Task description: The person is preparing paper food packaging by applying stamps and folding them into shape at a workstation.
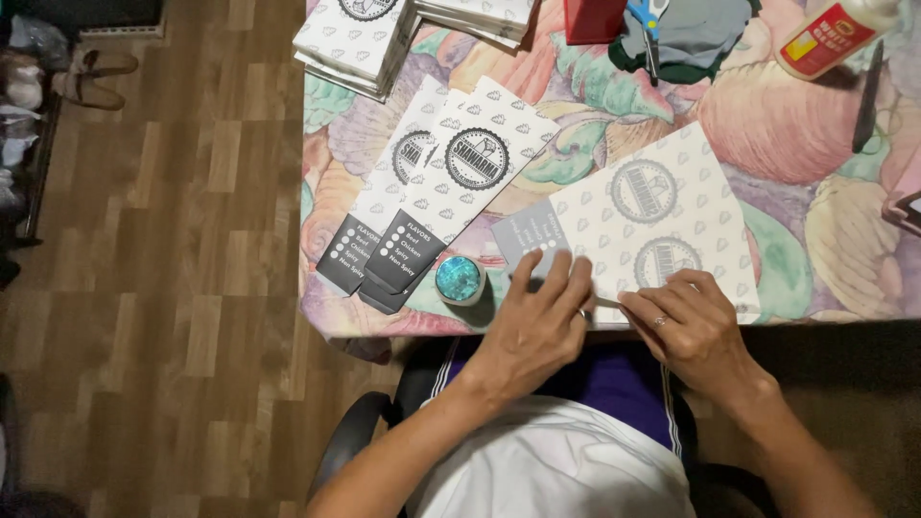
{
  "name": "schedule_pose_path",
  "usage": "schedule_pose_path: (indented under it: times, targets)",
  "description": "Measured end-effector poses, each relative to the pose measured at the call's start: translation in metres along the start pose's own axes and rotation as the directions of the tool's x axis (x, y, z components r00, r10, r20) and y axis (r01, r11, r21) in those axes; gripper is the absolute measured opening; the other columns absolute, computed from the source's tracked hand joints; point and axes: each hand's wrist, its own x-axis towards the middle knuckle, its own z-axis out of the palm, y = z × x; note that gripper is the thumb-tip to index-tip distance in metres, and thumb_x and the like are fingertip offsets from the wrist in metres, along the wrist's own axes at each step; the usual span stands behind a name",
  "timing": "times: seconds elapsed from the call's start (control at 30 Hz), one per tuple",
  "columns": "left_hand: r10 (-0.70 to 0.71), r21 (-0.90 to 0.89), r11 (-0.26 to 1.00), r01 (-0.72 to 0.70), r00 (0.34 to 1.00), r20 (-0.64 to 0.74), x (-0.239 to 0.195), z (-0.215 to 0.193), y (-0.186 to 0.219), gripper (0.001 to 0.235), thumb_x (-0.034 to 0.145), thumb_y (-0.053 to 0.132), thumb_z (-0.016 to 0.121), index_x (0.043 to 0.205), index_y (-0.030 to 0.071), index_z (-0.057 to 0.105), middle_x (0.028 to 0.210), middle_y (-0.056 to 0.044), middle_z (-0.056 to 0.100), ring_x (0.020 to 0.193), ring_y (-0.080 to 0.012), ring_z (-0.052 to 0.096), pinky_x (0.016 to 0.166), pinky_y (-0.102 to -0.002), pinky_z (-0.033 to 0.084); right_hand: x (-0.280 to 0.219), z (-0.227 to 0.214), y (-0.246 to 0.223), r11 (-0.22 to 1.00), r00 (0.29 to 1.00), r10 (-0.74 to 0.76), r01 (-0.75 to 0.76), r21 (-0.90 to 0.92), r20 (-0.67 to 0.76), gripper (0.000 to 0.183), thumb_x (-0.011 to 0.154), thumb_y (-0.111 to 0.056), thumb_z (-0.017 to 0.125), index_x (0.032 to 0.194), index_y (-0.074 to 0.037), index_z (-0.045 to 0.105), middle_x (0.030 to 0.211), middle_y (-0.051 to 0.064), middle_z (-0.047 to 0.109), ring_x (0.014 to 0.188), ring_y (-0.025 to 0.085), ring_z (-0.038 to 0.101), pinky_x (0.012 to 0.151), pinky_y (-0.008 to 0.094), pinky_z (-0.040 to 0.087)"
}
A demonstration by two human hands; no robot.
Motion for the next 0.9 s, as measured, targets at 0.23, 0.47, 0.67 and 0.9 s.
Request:
schedule_pose_path:
  times: [0.23, 0.47, 0.67, 0.9]
  targets:
    - [-0.168, -0.077, 0.984, 0.162, 0.983, -0.075, -0.022, 0.022, 0.034, 0.018, 0.108, 0.002, 0.054, 0.11, -0.013, 0.064, 0.109, -0.027, 0.063, 0.093, -0.0375, 0.058, 0.084, -0.046, 0.048, 0.012, -0.011, 0.004, 0.993, 0.993, -0.113, 0.111, 0.049, 0.04, 0.018, 0.091, -0.004, 0.08, 0.105, -0.004, 0.069, 0.09, 0.006, 0.07, 0.077, 0.027, 0.063, 0.081, 0.043, 0.05]
    - [-0.118, -0.037, 0.993, 0.116, 0.991, -0.056, -0.044, 0.047, 0.031, 0.03, 0.111, 0.017, 0.056, 0.117, -0.012, 0.061, 0.114, -0.026, 0.066, 0.106, -0.0372, 0.062, 0.092, -0.053, 0.052, 0.022, -0.066, 0.048, 0.999, 0.998, 0.053, -0.053, 0.002, -0.016, 0.01, 0.097, 0.005, 0.081, 0.102, 0.0, 0.075, 0.098, 0.01, 0.077, 0.087, 0.032, 0.069, 0.091, 0.047, 0.051]
    - [-0.14, -0.072, 0.989, 0.132, 0.981, -0.131, -0.036, 0.043, 0.031, 0.031, 0.112, 0.019, 0.052, 0.113, -0.01, 0.062, 0.107, -0.025, 0.066, 0.098, -0.0362, 0.064, 0.086, -0.048, 0.054, 0.04, -0.097, 0.034, 0.979, 0.972, 0.205, -0.205, 0.014, -0.113, 0.017, 0.116, 0.031, 0.069, 0.132, 0.025, 0.069, 0.121, 0.041, 0.067, 0.11, 0.052, 0.06, 0.112, 0.057, 0.049]
    - [-0.305, -0.081, 0.951, 0.299, 0.949, -0.077, -0.026, 0.036, 0.038, 0.043, 0.11, 0.031, 0.059, 0.137, -0.003, 0.056, 0.13, -0.021, 0.061, 0.091, -0.0309, 0.06, 0.084, -0.045, 0.05, 0.056, -0.009, 0.006, 0.952, 0.953, -0.28, 0.291, -0.097, 0.114, 0.004, 0.098, 0.002, 0.062, 0.096, 0.003, 0.065, 0.073, 0.008, 0.056, 0.064, 0.027, 0.053, 0.07, 0.043, 0.051]
